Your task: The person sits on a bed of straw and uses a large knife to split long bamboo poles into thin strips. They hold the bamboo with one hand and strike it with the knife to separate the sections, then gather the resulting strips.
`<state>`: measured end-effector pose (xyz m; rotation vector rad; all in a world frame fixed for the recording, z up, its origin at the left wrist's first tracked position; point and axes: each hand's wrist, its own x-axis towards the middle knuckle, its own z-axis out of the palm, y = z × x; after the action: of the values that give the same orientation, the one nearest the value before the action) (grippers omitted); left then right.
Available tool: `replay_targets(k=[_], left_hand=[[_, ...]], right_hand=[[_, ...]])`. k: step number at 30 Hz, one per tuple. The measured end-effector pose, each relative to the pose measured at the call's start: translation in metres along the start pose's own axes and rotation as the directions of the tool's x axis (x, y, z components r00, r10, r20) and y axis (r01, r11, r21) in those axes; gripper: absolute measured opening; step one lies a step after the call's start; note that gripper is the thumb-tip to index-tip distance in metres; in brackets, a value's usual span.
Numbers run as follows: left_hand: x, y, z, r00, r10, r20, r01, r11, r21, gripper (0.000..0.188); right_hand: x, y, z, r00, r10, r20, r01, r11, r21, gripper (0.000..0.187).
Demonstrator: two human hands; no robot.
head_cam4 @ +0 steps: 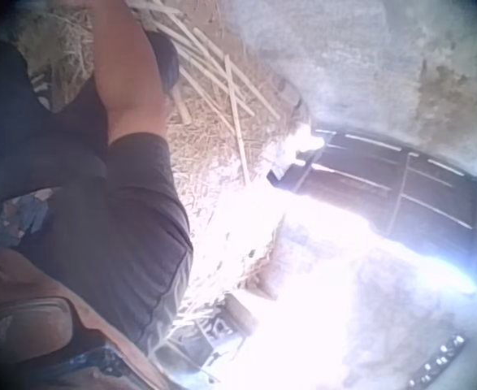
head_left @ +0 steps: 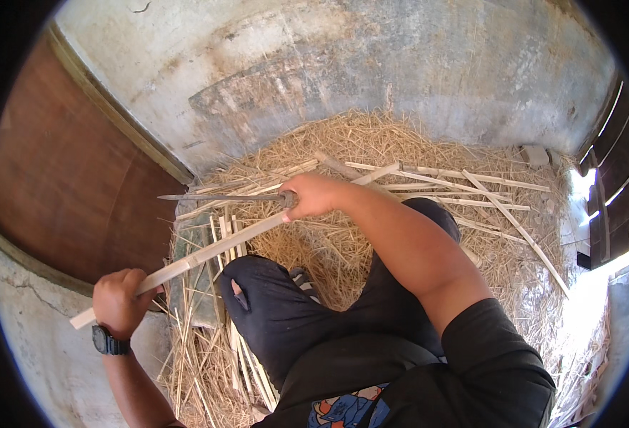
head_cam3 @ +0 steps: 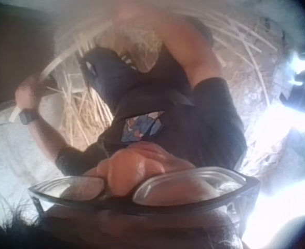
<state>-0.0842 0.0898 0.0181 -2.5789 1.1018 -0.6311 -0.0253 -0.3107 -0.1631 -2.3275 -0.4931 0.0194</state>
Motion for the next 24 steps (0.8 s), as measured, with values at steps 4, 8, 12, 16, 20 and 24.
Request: replay_targets(k=[4,8,12,16,20,24], left_hand=[[0.016,-0.002,-0.008,0.995,0.019,-0.095,-0.007,0.992,0.123,0.028],[0.024,0.018,-0.016,0.955,0.030,-0.294,0.070,0.943,0.324,0.044],[0.015,0.043,0.009,0.776,0.071,-0.627,0.024,0.990,0.142,0.046],[0.044,0.102,0.073,0.858,-0.110,-0.501,-0.109,0.915,-0.388,0.044],[0.078,0.137,0.146,0.974,-0.115,-0.193,-0.043,0.747,-0.664,0.062],[0.115,0.175,0.195,0.997,-0.073,0.033,0.069,0.571,-0.818,0.078]], right_hand=[[0.000,-0.001,-0.003,0.999,0.044,0.011,-0.045,0.995,0.083,0.055],[0.000,-0.004,-0.012,0.989,0.115,-0.093,-0.100,0.984,0.149,0.045],[-0.005,-0.032,-0.024,0.948,0.215,-0.237,-0.136,0.941,0.309,0.033],[0.003,-0.009,-0.013,0.849,0.177,-0.498,0.042,0.917,0.397,0.027],[0.003,-0.026,-0.018,0.846,0.153,-0.512,0.199,0.799,0.567,0.040],[-0.009,-0.041,-0.033,0.839,0.242,-0.487,0.231,0.652,0.722,0.028]])
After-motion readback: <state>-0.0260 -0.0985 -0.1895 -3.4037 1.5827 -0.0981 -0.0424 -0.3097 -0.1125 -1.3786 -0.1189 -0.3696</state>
